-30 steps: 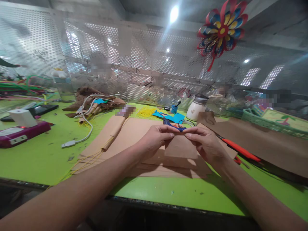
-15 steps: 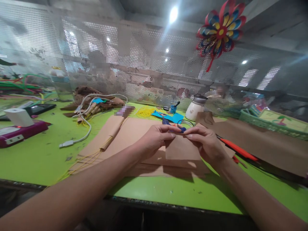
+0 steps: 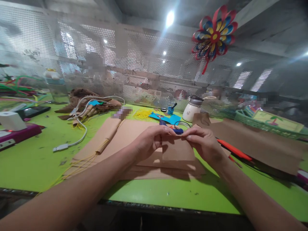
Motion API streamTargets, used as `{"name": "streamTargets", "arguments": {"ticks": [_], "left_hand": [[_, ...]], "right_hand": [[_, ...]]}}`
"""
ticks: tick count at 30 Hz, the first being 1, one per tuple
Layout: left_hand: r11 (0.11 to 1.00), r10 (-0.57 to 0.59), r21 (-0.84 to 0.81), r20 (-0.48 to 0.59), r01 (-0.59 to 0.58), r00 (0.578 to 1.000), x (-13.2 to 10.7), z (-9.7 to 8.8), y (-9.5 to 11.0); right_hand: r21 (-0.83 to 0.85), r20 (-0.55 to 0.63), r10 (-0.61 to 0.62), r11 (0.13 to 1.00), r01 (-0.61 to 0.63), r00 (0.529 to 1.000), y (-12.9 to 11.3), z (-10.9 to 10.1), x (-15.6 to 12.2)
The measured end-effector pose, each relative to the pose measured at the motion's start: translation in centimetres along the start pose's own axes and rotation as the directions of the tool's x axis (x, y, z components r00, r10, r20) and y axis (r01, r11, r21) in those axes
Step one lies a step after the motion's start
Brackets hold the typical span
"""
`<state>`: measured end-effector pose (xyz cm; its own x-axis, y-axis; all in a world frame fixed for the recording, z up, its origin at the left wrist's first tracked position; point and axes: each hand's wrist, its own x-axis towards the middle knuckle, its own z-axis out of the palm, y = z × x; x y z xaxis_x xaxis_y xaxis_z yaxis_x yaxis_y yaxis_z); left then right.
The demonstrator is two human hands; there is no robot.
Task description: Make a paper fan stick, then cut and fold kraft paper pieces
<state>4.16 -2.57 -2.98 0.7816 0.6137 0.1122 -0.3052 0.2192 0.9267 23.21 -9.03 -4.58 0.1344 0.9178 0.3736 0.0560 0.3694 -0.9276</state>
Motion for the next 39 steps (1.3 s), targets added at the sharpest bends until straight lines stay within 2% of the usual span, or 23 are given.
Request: {"name": "streamTargets", "arguments": {"ticks": [3,7,11,14,16,20,25,31,39], "left_hand": [[0.996,-0.053,0.064,-0.030,0.055,0.998,0.3,0.0,0.0],[0.943,-0.097,0.312,-0.081,0.118,0.992,0.3,0.1,-0.3],[0.876,-0.020,0.481,-0.033,0.033,0.999,0.0,0.2,-0.3],[0.767,0.061,0.639,0.032,-0.068,0.998,0.2,0.1,-0.4],[0.696,0.110,0.707,0.065,-0.124,0.992,0.4,0.0,-0.7],[0.592,0.214,0.780,0.089,-0.201,0.973,0.7,-0.3,-1.3],[0.505,0.234,0.836,0.108,-0.215,0.966,0.8,-0.3,-1.5],[0.517,0.207,0.836,0.085,-0.183,0.975,0.8,-0.1,-1.4],[0.661,0.111,0.744,0.035,-0.100,0.993,0.6,-0.2,-1.2]], "right_hand": [[-0.103,0.055,-0.074,0.991,0.079,0.996,0.4,-0.2,0.0],[-0.144,0.120,-0.089,0.984,0.106,0.989,0.6,-0.2,0.1],[-0.121,0.114,-0.054,0.990,0.068,0.992,0.5,-0.2,0.0],[-0.085,0.102,0.001,0.996,0.008,0.995,0.4,-0.5,0.2],[-0.075,0.156,0.047,0.997,-0.035,0.987,0.2,-0.8,0.3],[-0.175,0.261,0.146,0.979,-0.102,0.954,-0.4,-1.0,0.4],[-0.298,0.178,0.130,0.952,-0.072,0.975,-0.6,-0.4,0.2],[-0.306,0.177,0.108,0.951,-0.050,0.978,-0.4,-0.3,0.2],[-0.317,0.153,0.114,0.946,-0.061,0.982,0.0,-0.5,0.4]]}}
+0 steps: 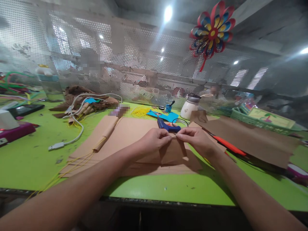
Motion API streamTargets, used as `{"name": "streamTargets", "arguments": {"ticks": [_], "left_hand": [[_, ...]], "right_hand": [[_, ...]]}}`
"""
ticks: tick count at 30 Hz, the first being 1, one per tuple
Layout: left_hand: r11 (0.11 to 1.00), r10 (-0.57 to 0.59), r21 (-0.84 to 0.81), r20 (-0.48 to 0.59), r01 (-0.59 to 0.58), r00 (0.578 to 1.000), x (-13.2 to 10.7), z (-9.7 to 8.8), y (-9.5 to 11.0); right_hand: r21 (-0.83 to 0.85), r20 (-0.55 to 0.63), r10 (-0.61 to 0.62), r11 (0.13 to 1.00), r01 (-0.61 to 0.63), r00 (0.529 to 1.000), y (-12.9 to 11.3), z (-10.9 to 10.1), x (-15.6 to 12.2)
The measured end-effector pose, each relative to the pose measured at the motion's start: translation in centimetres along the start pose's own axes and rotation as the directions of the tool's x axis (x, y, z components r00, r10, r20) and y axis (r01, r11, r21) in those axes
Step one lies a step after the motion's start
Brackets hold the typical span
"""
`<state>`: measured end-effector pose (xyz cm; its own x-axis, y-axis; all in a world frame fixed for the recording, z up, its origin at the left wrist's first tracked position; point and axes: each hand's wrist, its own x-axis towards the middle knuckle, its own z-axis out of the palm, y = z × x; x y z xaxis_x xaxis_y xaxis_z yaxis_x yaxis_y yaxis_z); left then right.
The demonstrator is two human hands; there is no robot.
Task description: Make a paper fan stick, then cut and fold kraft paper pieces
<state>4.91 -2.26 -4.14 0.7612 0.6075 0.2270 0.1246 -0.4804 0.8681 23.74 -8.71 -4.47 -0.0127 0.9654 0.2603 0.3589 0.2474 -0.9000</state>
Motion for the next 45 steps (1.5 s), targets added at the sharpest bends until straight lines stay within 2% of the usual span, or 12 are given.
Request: {"name": "streamTargets", "arguments": {"ticks": [7,13,18,28,32,41,45], "left_hand": [[0.997,-0.061,-0.047,-0.003,0.061,0.998,0.2,0.0,-0.3],[0.999,-0.011,-0.035,0.013,0.011,1.000,0.3,0.1,-1.5],[0.996,-0.058,-0.068,0.011,0.059,0.998,0.4,0.2,-1.6],[1.000,-0.030,0.006,-0.009,0.030,1.000,0.4,0.2,-1.6],[0.999,-0.045,-0.024,-0.016,0.044,0.999,0.4,0.5,-1.5],[0.987,-0.066,-0.147,0.026,0.069,0.997,0.3,0.1,-1.2],[0.964,-0.155,-0.204,0.087,0.170,0.984,0.0,-0.3,-1.2]], "right_hand": [[0.021,0.016,0.031,0.999,-0.031,0.999,0.1,0.1,0.1],[0.009,0.097,0.086,0.996,-0.087,0.992,-0.6,0.5,-0.2],[0.008,0.030,0.056,0.998,-0.056,0.998,-0.1,0.5,0.1],[0.122,0.065,0.107,0.986,-0.114,0.992,0.6,0.3,0.4],[0.135,0.069,0.141,0.980,-0.149,0.988,0.5,0.8,0.3],[0.137,0.034,0.124,0.982,-0.127,0.992,0.3,0.8,0.1],[0.145,-0.020,0.133,0.981,-0.129,0.991,0.2,0.6,0.2]]}}
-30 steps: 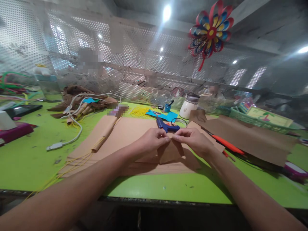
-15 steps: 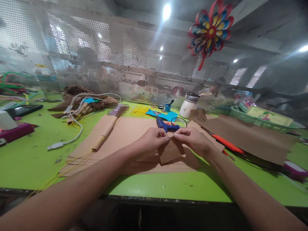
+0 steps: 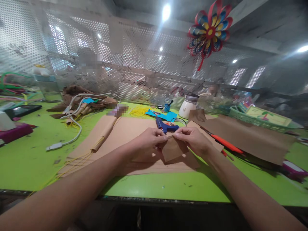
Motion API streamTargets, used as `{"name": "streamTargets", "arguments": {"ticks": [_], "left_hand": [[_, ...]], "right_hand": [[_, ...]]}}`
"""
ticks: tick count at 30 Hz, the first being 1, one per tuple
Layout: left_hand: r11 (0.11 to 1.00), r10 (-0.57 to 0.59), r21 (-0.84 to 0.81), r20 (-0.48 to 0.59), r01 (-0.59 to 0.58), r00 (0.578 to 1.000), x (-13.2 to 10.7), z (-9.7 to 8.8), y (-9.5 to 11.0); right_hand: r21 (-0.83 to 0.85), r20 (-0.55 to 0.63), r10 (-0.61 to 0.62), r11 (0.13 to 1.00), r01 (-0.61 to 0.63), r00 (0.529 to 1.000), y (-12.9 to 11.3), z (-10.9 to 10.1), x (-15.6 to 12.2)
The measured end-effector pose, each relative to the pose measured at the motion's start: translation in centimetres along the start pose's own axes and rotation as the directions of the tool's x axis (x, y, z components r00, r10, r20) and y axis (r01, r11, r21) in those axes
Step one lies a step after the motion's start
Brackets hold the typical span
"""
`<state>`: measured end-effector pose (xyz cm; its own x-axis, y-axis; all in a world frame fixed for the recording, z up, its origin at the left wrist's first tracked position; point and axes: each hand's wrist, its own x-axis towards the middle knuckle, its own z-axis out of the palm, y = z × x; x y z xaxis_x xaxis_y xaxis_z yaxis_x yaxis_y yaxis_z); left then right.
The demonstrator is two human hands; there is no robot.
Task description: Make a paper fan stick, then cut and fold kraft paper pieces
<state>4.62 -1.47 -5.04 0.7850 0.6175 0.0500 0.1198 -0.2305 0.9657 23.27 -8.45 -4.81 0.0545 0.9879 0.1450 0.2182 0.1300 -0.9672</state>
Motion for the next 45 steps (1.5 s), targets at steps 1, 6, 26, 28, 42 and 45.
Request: {"name": "streamTargets", "arguments": {"ticks": [1,6,26,28,42,45], "left_hand": [[1.000,-0.022,-0.009,0.001,0.022,1.000,0.0,0.0,0.0],[0.998,-0.053,-0.046,0.004,0.053,0.999,0.1,0.1,0.2],[0.996,0.059,0.065,0.026,-0.061,0.998,-0.1,0.4,0.4],[0.992,0.081,0.097,-0.025,-0.078,0.996,0.0,0.5,0.2],[0.999,0.040,-0.003,-0.019,-0.040,0.999,0.0,0.5,0.3],[1.000,0.009,0.005,0.034,-0.009,0.999,-0.1,0.1,0.4]], "right_hand": [[0.002,-0.007,-0.005,1.000,0.005,1.000,0.0,0.0,0.1],[0.005,0.018,0.014,1.000,-0.014,1.000,-0.1,-0.2,0.2],[0.096,0.047,0.050,0.994,-0.054,0.998,0.3,0.2,0.1],[0.062,0.049,0.044,0.997,-0.047,0.998,0.3,0.4,0.0],[0.017,-0.008,-0.013,1.000,0.013,1.000,0.3,0.2,0.1],[-0.002,-0.007,0.004,1.000,-0.004,1.000,0.5,0.0,0.2]]}}
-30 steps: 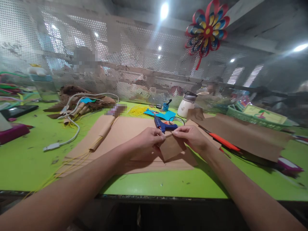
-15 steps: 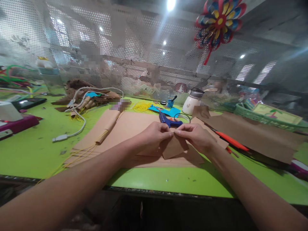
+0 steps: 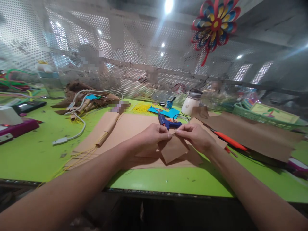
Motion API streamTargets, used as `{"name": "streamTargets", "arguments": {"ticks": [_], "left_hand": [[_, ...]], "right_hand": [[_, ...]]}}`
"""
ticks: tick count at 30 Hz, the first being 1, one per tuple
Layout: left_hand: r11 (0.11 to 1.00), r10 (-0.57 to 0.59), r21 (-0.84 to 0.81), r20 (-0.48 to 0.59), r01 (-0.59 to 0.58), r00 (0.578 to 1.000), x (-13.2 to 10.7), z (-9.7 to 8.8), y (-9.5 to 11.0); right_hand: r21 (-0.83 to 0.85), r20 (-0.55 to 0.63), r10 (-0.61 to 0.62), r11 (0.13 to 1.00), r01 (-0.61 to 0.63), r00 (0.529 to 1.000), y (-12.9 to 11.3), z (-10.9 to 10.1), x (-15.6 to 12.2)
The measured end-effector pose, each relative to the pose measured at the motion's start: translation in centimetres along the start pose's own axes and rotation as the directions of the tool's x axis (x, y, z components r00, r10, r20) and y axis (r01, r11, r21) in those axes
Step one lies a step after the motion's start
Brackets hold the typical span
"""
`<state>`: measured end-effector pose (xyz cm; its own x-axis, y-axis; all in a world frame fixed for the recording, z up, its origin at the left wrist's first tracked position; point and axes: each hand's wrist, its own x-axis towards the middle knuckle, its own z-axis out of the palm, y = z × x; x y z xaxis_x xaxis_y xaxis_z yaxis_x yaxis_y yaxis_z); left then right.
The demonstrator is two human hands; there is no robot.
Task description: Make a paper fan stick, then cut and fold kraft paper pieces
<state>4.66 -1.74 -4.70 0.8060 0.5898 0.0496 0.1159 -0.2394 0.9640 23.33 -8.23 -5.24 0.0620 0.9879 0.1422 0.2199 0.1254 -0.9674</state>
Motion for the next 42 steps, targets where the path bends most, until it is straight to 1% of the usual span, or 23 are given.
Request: {"name": "streamTargets", "arguments": {"ticks": [3,6,8,12,16,18,22,30,33,35,39,42], "left_hand": [[0.999,-0.047,0.018,0.036,0.046,0.998,-0.2,-0.4,0.1],[0.997,-0.047,0.058,0.058,0.043,0.997,-0.3,-0.8,0.2],[0.997,-0.056,0.054,0.074,0.052,0.996,-0.5,-0.9,0.5],[0.991,-0.134,-0.010,0.081,0.135,0.988,-0.7,-0.9,1.1],[0.987,-0.156,-0.016,0.060,0.158,0.986,-0.7,-0.8,1.2],[0.985,-0.169,-0.013,0.046,0.170,0.984,-0.6,-0.8,1.1],[0.980,-0.196,-0.036,0.053,0.198,0.979,-0.4,-0.9,1.0],[0.987,-0.159,-0.023,0.021,0.160,0.987,-0.2,-1.2,0.6],[0.989,-0.142,-0.025,0.037,0.143,0.989,-0.3,-1.4,0.7],[0.989,-0.146,-0.020,0.034,0.147,0.989,-0.4,-1.5,0.9],[0.984,-0.174,-0.031,-0.016,0.173,0.985,-0.5,-1.6,1.3],[0.984,-0.166,-0.070,-0.005,0.165,0.986,-0.4,-1.6,1.2]], "right_hand": [[-0.001,0.000,0.012,1.000,-0.012,1.000,0.0,-0.2,0.1],[-0.003,0.000,0.003,1.000,-0.003,1.000,0.1,-0.3,0.1],[0.009,-0.021,0.000,1.000,0.000,1.000,0.1,-0.5,0.2],[0.061,-0.029,0.025,0.998,-0.023,0.999,0.1,-0.9,0.4],[0.092,-0.017,0.061,0.994,-0.060,0.998,0.0,-1.0,0.4],[0.099,-0.015,0.062,0.993,-0.060,0.998,-0.1,-1.0,0.4],[0.118,-0.008,0.057,0.991,-0.056,0.998,-0.1,-1.1,0.5],[0.140,-0.012,0.073,0.988,-0.070,0.997,0.4,-1.3,0.8],[0.137,-0.014,0.079,0.988,-0.076,0.997,0.4,-1.4,0.7],[0.140,-0.017,0.082,0.987,-0.078,0.997,0.4,-1.4,0.8],[0.148,-0.023,0.067,0.987,-0.062,0.998,0.7,-1.5,0.9],[0.151,-0.033,0.055,0.987,-0.050,0.998,0.9,-1.4,1.0]]}}
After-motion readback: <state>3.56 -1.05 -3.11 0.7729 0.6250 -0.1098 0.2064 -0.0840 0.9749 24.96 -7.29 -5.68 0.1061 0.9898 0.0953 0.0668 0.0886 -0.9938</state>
